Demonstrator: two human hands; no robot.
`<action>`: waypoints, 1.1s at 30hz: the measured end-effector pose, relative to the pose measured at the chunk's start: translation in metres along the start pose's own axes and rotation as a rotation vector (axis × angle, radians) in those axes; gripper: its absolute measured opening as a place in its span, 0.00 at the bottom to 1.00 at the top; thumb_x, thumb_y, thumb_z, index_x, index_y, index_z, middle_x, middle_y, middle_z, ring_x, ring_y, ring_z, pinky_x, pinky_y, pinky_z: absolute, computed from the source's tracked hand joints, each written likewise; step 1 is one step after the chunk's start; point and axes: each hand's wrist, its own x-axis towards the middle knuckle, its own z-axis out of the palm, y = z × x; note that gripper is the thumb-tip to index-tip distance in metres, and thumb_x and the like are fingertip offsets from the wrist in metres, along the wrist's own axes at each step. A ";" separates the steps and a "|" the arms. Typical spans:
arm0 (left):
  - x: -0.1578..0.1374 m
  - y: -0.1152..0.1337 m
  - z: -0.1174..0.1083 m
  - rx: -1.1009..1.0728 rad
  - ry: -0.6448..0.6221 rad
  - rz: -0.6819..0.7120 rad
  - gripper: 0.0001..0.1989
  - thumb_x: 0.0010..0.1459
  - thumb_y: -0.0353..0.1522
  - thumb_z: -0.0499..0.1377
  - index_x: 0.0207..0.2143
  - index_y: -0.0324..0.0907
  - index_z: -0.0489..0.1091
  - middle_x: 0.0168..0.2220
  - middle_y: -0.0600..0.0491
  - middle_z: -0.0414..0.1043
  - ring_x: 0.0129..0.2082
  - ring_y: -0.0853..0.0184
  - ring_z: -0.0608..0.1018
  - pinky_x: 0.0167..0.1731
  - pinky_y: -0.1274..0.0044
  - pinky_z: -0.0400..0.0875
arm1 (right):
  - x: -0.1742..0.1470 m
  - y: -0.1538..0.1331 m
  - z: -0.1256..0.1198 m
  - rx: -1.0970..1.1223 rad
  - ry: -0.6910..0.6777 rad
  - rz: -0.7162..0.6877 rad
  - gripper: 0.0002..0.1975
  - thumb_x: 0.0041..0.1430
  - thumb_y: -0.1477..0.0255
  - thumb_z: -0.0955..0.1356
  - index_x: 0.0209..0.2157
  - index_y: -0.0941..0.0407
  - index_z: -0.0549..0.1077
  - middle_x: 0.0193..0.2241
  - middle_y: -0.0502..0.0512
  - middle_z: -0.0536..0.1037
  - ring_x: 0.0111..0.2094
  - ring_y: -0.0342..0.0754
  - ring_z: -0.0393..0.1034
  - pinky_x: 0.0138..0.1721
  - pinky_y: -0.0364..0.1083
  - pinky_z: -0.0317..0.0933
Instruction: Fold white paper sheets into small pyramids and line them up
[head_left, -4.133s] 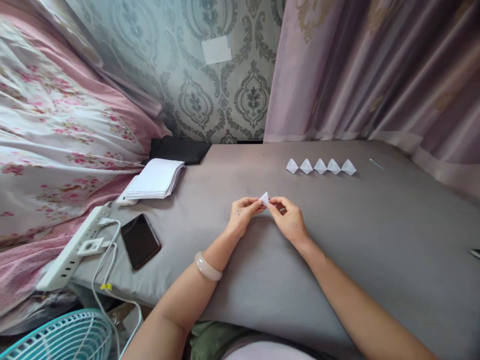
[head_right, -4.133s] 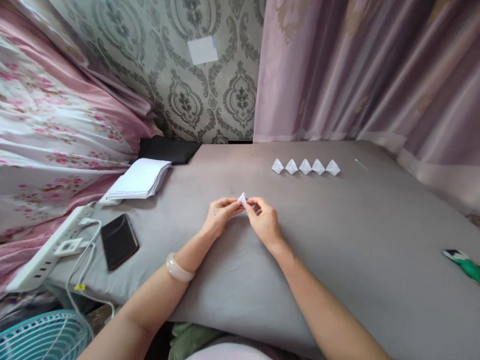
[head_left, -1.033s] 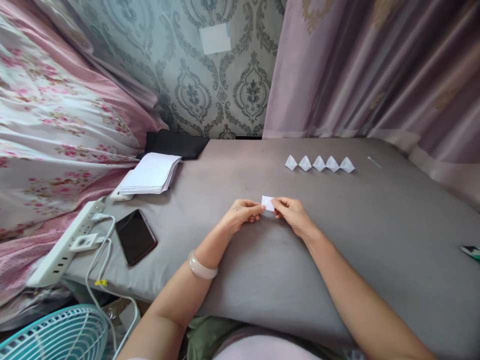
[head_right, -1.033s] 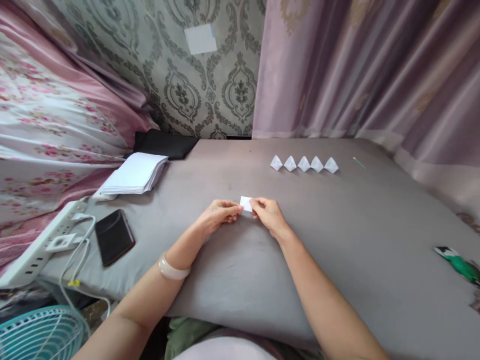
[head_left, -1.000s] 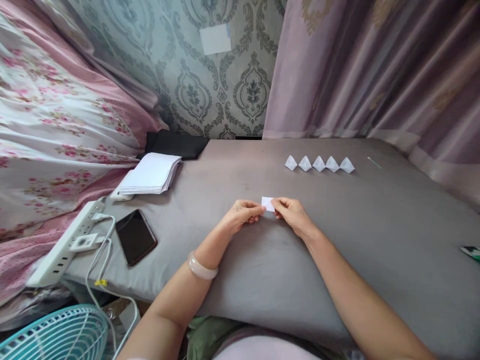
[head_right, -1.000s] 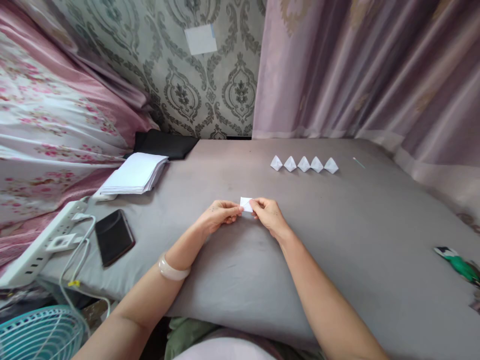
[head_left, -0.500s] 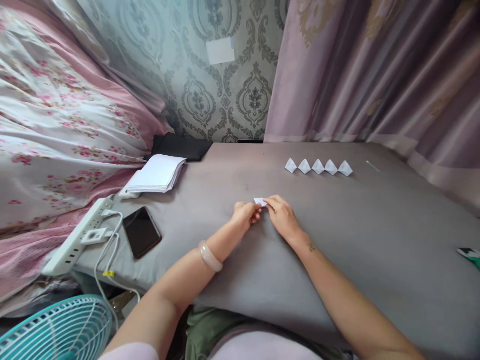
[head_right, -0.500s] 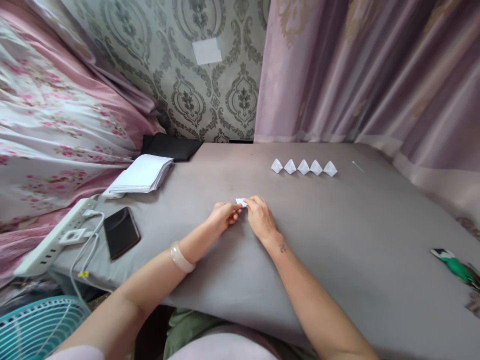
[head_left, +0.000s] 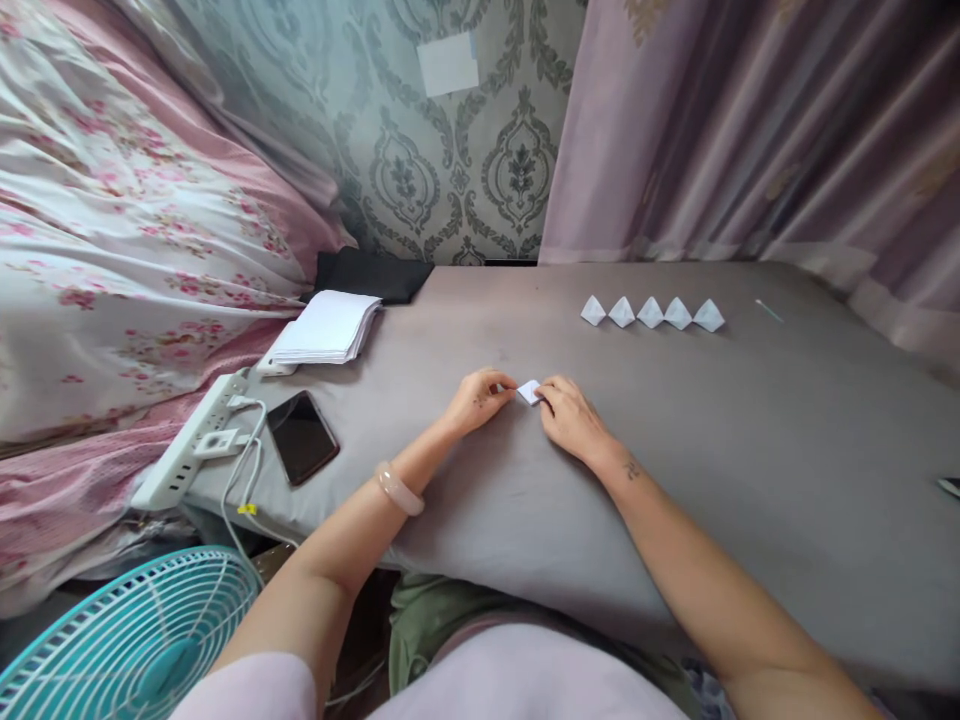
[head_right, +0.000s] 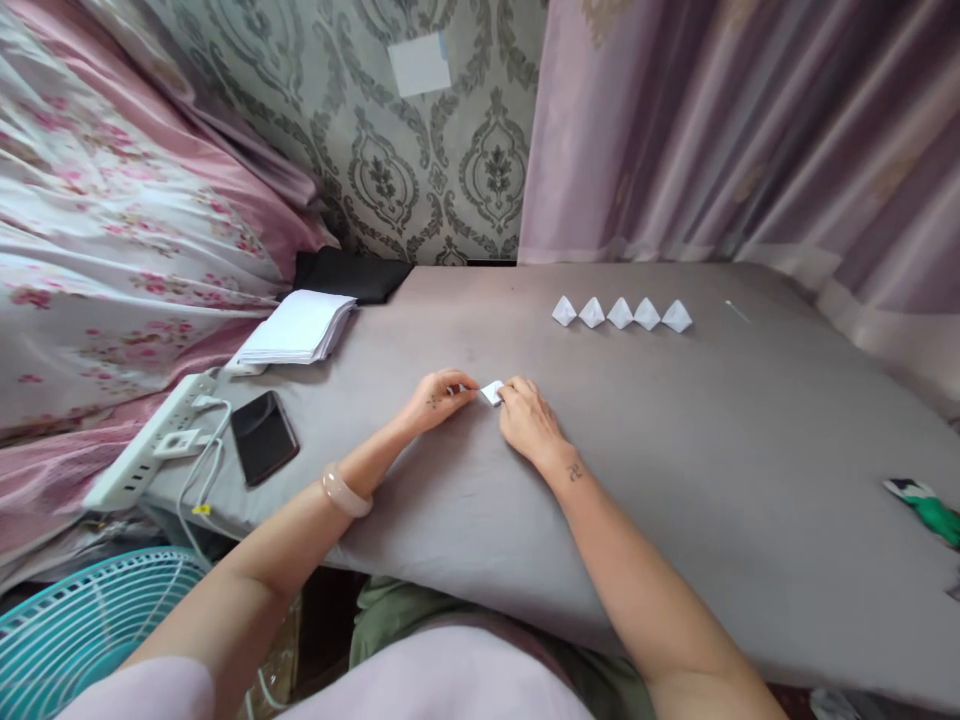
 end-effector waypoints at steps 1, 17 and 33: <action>0.002 -0.001 -0.001 0.066 -0.048 0.124 0.06 0.51 0.31 0.63 0.33 0.41 0.77 0.33 0.52 0.74 0.27 0.72 0.71 0.32 0.80 0.64 | 0.001 0.001 0.001 0.003 0.004 -0.005 0.14 0.60 0.78 0.60 0.43 0.57 0.74 0.43 0.61 0.73 0.47 0.52 0.66 0.49 0.48 0.60; 0.014 -0.006 0.005 0.437 -0.182 0.339 0.11 0.62 0.35 0.55 0.36 0.42 0.76 0.38 0.50 0.74 0.37 0.66 0.75 0.39 0.77 0.66 | 0.001 -0.003 -0.005 -0.085 -0.009 0.017 0.10 0.64 0.70 0.63 0.40 0.55 0.75 0.40 0.58 0.75 0.44 0.51 0.68 0.43 0.47 0.61; 0.017 -0.005 0.012 0.482 -0.107 0.157 0.14 0.63 0.38 0.53 0.37 0.41 0.76 0.36 0.49 0.74 0.35 0.66 0.75 0.38 0.77 0.68 | 0.006 0.005 0.000 0.079 0.055 0.114 0.11 0.64 0.70 0.62 0.37 0.56 0.77 0.40 0.56 0.77 0.41 0.48 0.70 0.43 0.46 0.61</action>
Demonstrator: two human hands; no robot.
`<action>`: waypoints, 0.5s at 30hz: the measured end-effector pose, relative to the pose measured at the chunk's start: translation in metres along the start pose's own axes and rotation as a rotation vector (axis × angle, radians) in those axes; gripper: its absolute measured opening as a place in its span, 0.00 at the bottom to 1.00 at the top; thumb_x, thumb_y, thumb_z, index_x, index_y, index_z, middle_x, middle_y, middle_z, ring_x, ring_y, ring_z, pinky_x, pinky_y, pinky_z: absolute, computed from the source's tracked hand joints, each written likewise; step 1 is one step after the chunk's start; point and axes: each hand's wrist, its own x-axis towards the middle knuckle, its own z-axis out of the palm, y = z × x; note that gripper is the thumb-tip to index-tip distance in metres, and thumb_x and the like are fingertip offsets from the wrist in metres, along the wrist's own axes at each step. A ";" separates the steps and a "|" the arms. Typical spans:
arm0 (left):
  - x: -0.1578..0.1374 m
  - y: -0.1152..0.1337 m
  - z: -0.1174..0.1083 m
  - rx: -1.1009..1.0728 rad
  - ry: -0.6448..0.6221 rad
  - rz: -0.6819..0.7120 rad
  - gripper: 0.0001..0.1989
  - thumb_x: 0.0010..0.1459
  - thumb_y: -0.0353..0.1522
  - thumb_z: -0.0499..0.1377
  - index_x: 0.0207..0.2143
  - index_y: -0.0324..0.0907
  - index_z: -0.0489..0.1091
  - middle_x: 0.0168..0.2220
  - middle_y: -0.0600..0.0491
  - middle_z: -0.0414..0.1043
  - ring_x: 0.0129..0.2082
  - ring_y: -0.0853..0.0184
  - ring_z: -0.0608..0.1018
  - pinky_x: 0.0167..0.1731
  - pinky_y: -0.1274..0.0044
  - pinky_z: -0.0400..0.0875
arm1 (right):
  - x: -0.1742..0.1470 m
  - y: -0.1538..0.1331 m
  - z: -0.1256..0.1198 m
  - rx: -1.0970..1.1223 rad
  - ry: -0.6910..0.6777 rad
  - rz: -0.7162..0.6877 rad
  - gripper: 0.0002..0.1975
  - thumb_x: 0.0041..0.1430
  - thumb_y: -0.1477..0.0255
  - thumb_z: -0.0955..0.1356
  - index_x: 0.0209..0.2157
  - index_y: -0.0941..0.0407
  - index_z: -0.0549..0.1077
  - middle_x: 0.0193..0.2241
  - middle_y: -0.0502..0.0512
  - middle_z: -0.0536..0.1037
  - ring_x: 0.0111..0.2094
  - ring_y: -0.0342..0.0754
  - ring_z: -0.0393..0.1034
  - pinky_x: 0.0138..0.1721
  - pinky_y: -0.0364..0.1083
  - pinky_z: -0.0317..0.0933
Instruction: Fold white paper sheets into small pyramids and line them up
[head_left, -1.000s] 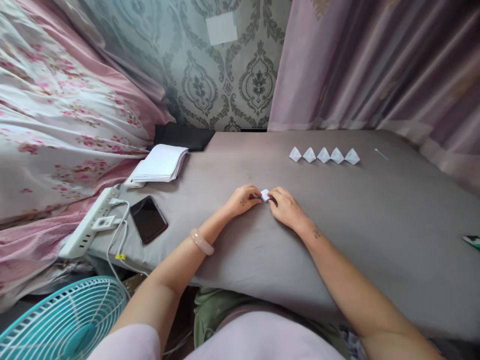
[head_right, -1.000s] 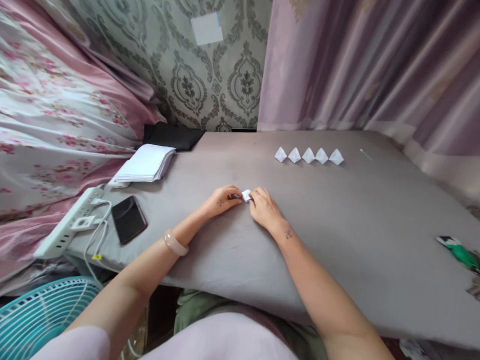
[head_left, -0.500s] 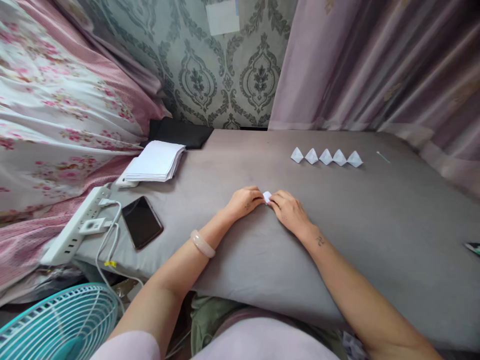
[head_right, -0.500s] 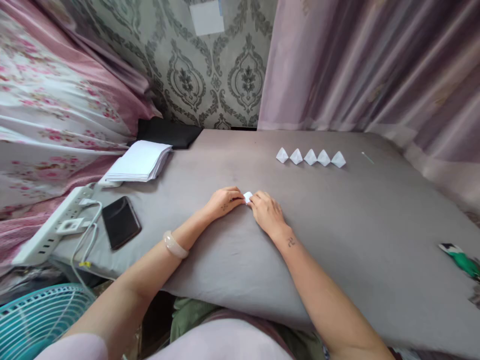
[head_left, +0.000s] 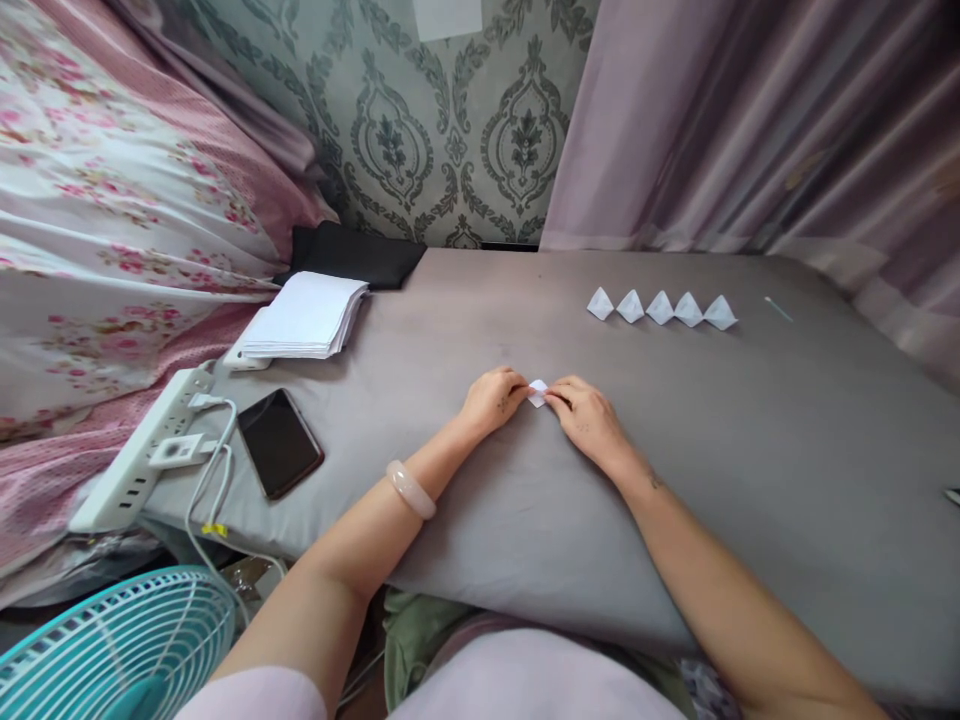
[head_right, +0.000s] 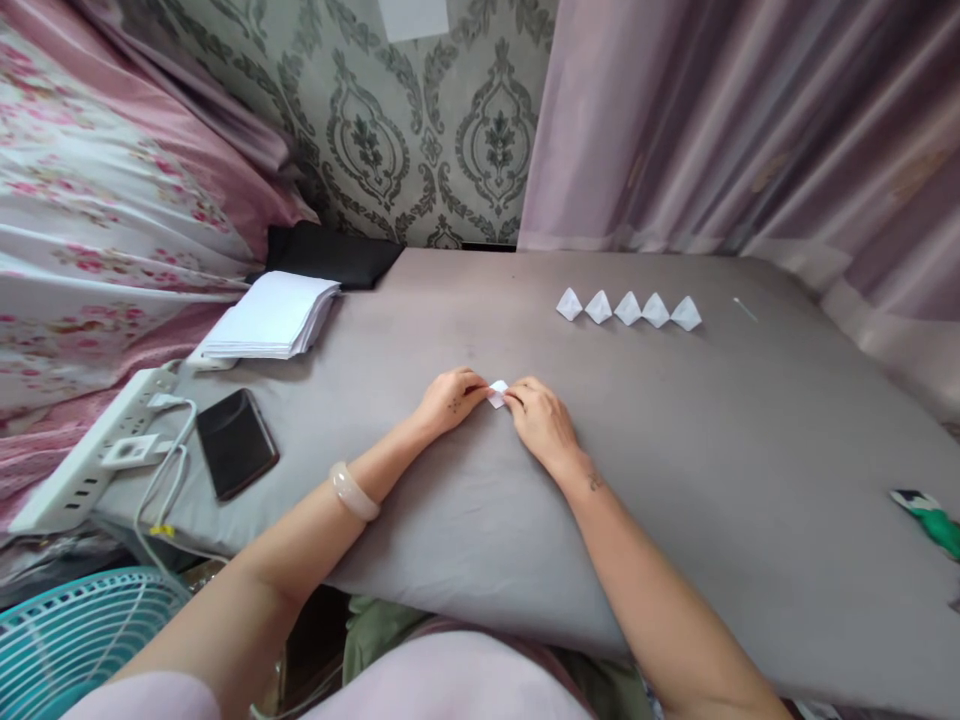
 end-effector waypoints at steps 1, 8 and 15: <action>0.001 0.000 0.000 -0.004 -0.002 -0.004 0.14 0.63 0.38 0.53 0.37 0.41 0.76 0.36 0.49 0.74 0.35 0.66 0.75 0.38 0.77 0.68 | 0.001 0.002 0.000 0.036 0.008 0.011 0.10 0.63 0.70 0.63 0.36 0.55 0.77 0.40 0.56 0.77 0.41 0.48 0.71 0.43 0.46 0.61; 0.005 0.000 0.000 0.004 -0.024 -0.020 0.15 0.62 0.38 0.52 0.37 0.40 0.76 0.36 0.48 0.75 0.35 0.66 0.75 0.38 0.77 0.68 | 0.006 0.005 0.005 0.085 0.070 0.114 0.09 0.59 0.68 0.66 0.32 0.55 0.77 0.35 0.54 0.78 0.33 0.46 0.70 0.38 0.45 0.61; 0.007 0.003 -0.003 -0.035 -0.058 -0.059 0.13 0.59 0.35 0.54 0.36 0.39 0.77 0.34 0.48 0.76 0.32 0.66 0.75 0.35 0.76 0.68 | 0.014 -0.003 -0.002 0.076 0.019 0.218 0.09 0.56 0.69 0.67 0.29 0.56 0.78 0.33 0.55 0.78 0.34 0.45 0.71 0.39 0.43 0.61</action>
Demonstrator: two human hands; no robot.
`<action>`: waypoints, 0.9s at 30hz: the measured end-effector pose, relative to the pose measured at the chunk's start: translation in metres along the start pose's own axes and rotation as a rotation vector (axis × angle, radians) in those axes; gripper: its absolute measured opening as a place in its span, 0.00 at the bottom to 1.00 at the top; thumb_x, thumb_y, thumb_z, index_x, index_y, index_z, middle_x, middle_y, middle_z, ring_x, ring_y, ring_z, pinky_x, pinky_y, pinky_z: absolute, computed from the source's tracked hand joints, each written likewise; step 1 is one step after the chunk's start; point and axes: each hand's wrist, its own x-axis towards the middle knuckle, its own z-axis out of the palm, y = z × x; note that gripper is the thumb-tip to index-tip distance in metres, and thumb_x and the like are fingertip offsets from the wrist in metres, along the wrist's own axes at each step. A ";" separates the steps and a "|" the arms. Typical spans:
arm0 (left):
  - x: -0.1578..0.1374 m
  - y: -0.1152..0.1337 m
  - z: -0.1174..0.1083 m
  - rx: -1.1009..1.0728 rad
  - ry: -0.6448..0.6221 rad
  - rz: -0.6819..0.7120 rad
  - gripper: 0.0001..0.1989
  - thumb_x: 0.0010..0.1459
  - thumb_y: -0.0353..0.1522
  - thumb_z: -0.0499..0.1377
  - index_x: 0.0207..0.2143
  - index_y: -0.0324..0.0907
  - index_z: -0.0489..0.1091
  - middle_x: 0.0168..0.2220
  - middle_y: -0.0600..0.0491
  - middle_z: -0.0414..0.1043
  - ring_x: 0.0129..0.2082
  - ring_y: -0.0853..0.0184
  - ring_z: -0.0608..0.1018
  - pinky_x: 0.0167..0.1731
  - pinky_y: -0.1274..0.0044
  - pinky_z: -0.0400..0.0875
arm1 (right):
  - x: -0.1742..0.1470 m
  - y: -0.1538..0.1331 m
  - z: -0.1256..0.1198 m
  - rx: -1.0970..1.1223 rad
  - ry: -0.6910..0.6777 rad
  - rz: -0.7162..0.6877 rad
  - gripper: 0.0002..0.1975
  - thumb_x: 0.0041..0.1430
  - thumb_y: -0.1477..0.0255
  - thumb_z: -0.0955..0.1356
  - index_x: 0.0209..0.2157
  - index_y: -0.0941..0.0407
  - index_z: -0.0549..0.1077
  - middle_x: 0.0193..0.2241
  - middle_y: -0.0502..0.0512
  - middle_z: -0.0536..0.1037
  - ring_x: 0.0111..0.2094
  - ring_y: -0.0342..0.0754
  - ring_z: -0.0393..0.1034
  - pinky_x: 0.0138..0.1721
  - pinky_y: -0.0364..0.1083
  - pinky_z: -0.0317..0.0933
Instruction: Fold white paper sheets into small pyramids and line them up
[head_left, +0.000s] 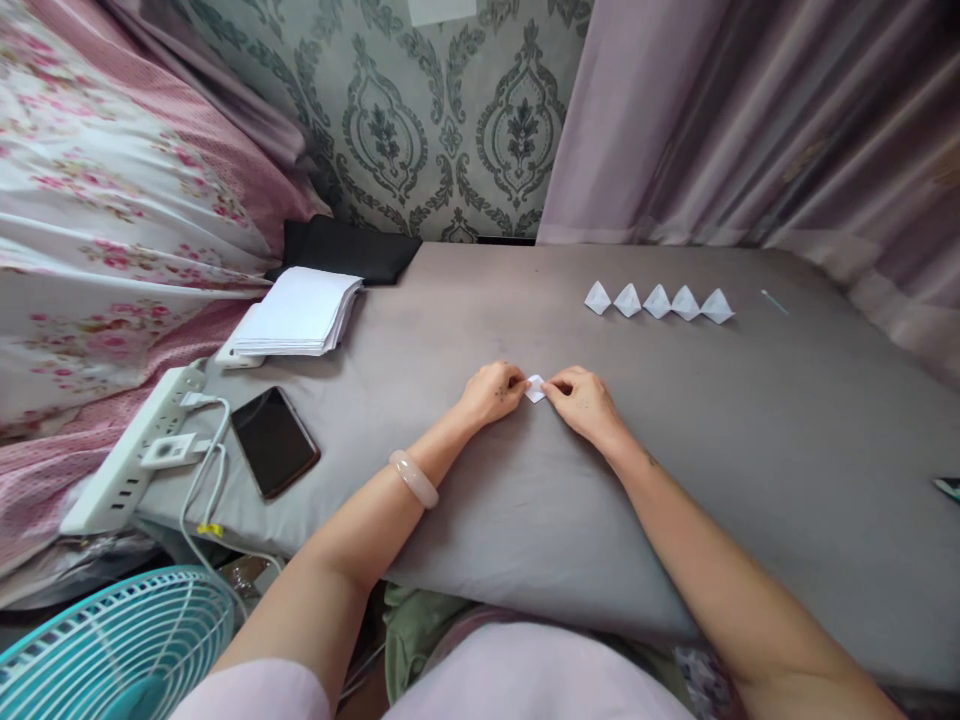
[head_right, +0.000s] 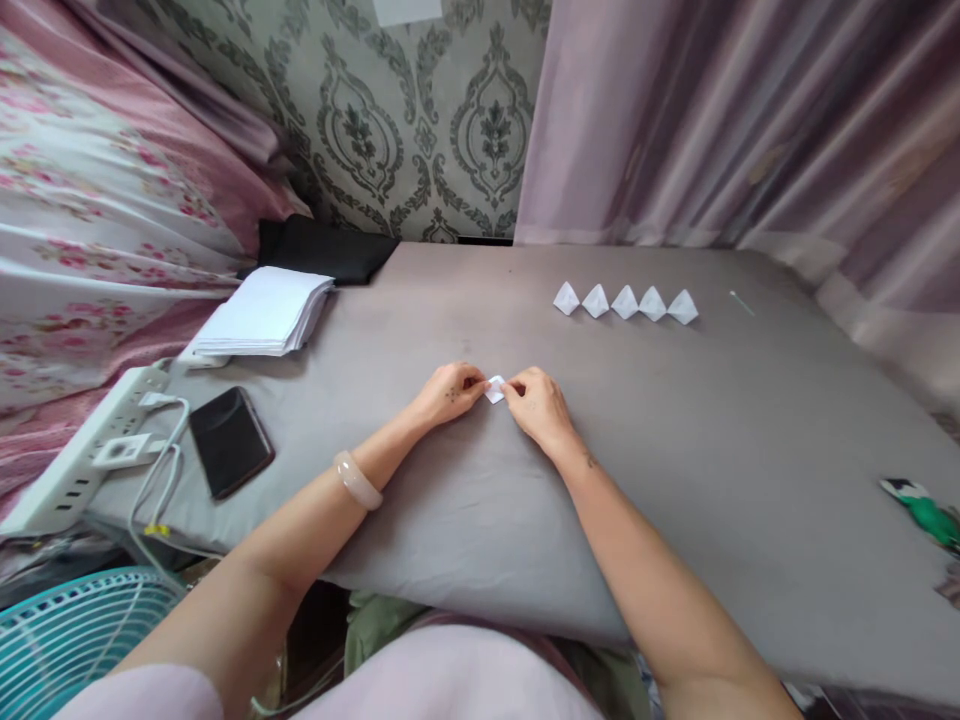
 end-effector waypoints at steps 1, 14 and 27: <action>0.000 0.000 0.000 -0.007 -0.005 -0.004 0.13 0.59 0.34 0.54 0.36 0.39 0.77 0.33 0.48 0.76 0.31 0.66 0.75 0.35 0.76 0.68 | 0.002 -0.001 -0.002 -0.014 -0.020 0.019 0.09 0.56 0.68 0.67 0.28 0.56 0.78 0.33 0.55 0.78 0.35 0.46 0.71 0.39 0.43 0.61; 0.008 0.013 -0.009 -0.012 -0.079 -0.212 0.12 0.55 0.36 0.57 0.35 0.39 0.77 0.30 0.48 0.77 0.31 0.66 0.75 0.32 0.77 0.67 | 0.028 0.002 -0.009 -0.055 -0.286 0.187 0.13 0.51 0.63 0.68 0.25 0.59 0.78 0.19 0.50 0.73 0.24 0.43 0.66 0.24 0.41 0.53; 0.039 0.025 -0.032 0.030 -0.364 -0.343 0.06 0.46 0.31 0.62 0.23 0.36 0.73 0.20 0.52 0.69 0.23 0.69 0.70 0.25 0.79 0.64 | 0.078 -0.040 -0.029 -0.421 -0.764 0.245 0.08 0.45 0.69 0.74 0.26 0.58 0.75 0.17 0.51 0.70 0.22 0.45 0.68 0.23 0.43 0.60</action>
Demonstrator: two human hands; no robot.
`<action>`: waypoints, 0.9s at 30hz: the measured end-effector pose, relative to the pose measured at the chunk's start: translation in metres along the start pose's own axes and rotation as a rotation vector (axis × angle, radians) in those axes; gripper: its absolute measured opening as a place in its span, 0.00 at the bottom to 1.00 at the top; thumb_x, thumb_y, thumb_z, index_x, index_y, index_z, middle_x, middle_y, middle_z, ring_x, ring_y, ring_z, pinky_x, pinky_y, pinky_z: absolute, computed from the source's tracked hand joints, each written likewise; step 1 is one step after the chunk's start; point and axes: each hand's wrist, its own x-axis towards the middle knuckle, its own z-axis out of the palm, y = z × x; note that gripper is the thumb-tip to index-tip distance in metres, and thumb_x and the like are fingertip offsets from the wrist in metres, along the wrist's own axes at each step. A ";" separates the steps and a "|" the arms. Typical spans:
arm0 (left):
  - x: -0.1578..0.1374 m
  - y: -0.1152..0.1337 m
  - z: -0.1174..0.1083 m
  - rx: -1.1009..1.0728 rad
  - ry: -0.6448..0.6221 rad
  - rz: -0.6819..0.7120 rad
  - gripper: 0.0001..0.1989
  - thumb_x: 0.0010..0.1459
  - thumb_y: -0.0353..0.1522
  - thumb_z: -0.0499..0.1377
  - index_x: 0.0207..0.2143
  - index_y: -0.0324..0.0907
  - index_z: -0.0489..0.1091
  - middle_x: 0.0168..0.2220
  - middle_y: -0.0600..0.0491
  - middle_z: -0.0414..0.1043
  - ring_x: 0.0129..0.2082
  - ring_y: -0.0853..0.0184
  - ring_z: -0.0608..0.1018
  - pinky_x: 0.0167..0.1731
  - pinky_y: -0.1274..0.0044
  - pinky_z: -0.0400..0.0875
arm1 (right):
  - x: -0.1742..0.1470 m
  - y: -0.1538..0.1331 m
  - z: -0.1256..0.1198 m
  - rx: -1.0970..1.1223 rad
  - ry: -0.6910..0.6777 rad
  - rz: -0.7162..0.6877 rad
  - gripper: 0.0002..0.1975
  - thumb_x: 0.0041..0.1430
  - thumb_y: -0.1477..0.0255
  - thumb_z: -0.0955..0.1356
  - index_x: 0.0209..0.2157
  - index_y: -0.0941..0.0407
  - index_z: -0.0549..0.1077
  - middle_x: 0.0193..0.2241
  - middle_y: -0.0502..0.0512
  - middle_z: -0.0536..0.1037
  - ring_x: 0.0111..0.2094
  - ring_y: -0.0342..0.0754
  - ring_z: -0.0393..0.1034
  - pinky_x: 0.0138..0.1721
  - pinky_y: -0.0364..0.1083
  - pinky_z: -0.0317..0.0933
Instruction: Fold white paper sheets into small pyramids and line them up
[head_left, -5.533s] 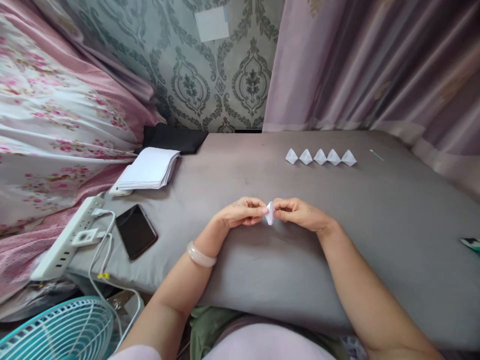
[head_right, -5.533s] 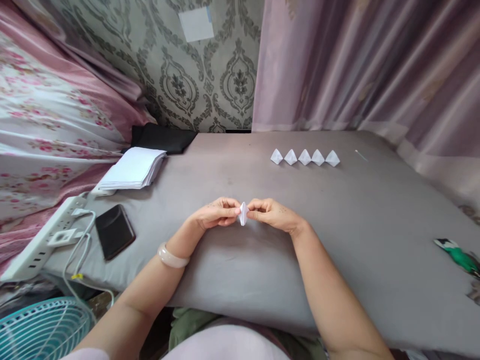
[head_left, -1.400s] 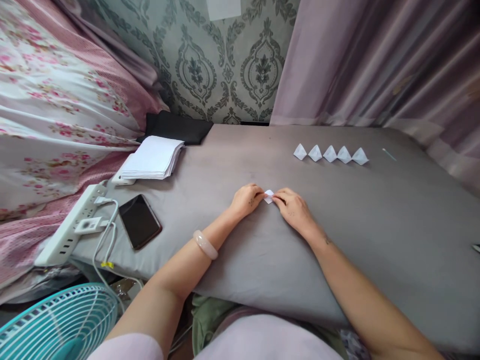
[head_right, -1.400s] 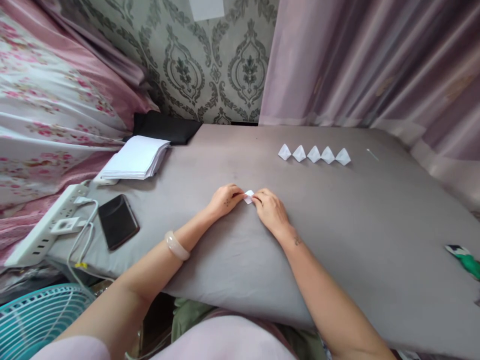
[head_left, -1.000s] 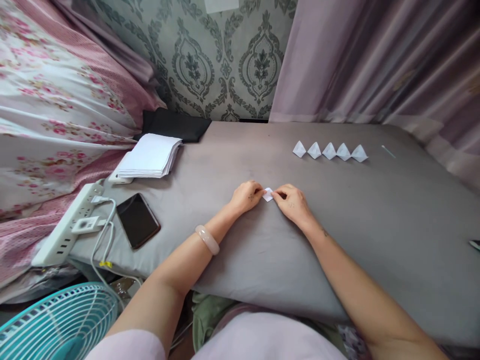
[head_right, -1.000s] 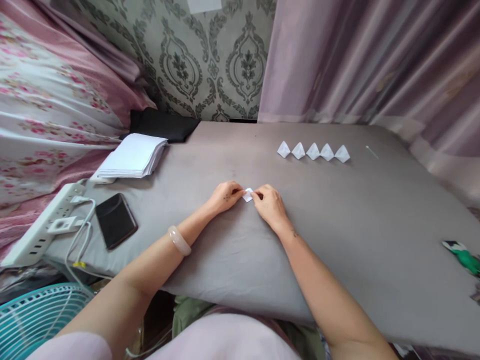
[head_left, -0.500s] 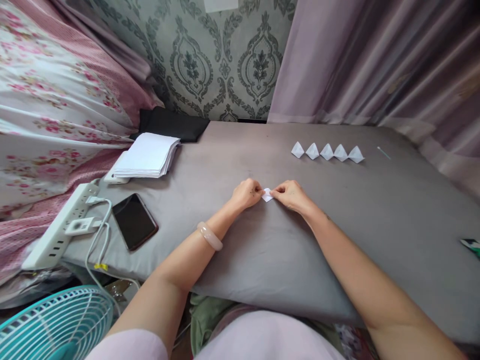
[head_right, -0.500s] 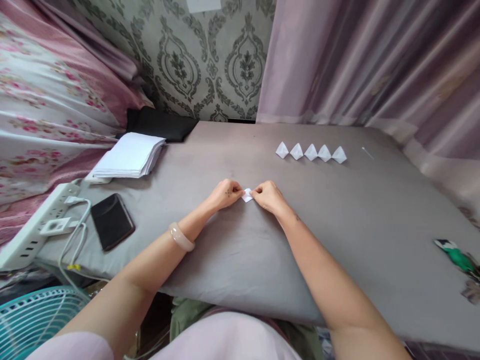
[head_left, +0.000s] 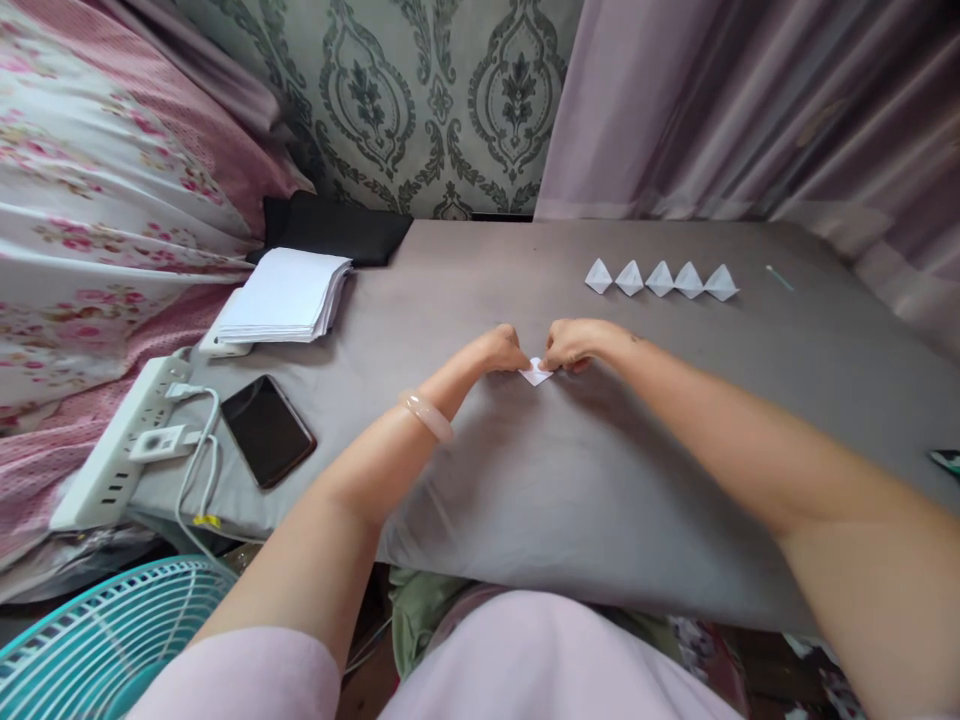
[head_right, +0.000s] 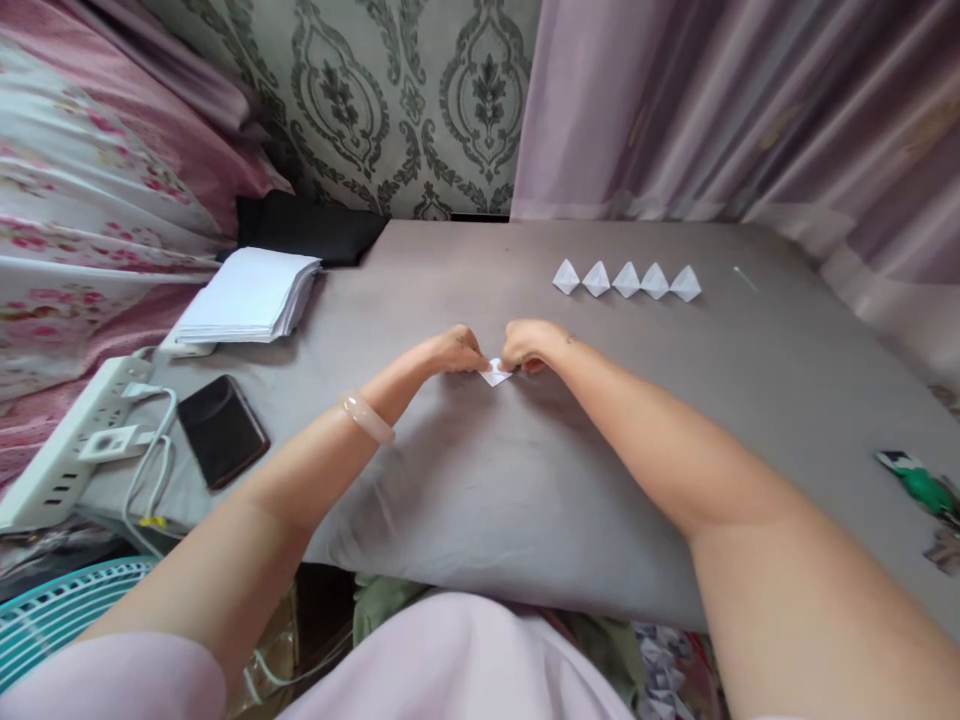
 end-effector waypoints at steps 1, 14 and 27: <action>0.000 0.003 -0.002 0.012 -0.032 -0.011 0.06 0.46 0.31 0.62 0.21 0.36 0.72 0.19 0.52 0.68 0.22 0.70 0.70 0.25 0.78 0.65 | 0.002 -0.002 -0.003 -0.031 -0.019 0.003 0.08 0.45 0.69 0.74 0.25 0.58 0.75 0.17 0.52 0.71 0.23 0.46 0.69 0.23 0.43 0.61; -0.003 0.013 -0.016 -0.115 -0.261 -0.137 0.08 0.54 0.28 0.61 0.35 0.31 0.72 0.17 0.54 0.69 0.18 0.70 0.73 0.29 0.74 0.75 | 0.010 -0.001 -0.010 0.044 -0.110 0.038 0.13 0.40 0.68 0.77 0.20 0.57 0.70 0.18 0.52 0.73 0.22 0.47 0.72 0.24 0.44 0.66; -0.002 0.011 -0.012 -0.140 -0.241 -0.156 0.09 0.54 0.30 0.61 0.36 0.32 0.71 0.16 0.55 0.67 0.17 0.70 0.72 0.29 0.74 0.74 | 0.004 0.026 -0.005 0.307 -0.093 -0.087 0.21 0.32 0.59 0.79 0.21 0.58 0.71 0.19 0.52 0.73 0.24 0.44 0.70 0.27 0.42 0.68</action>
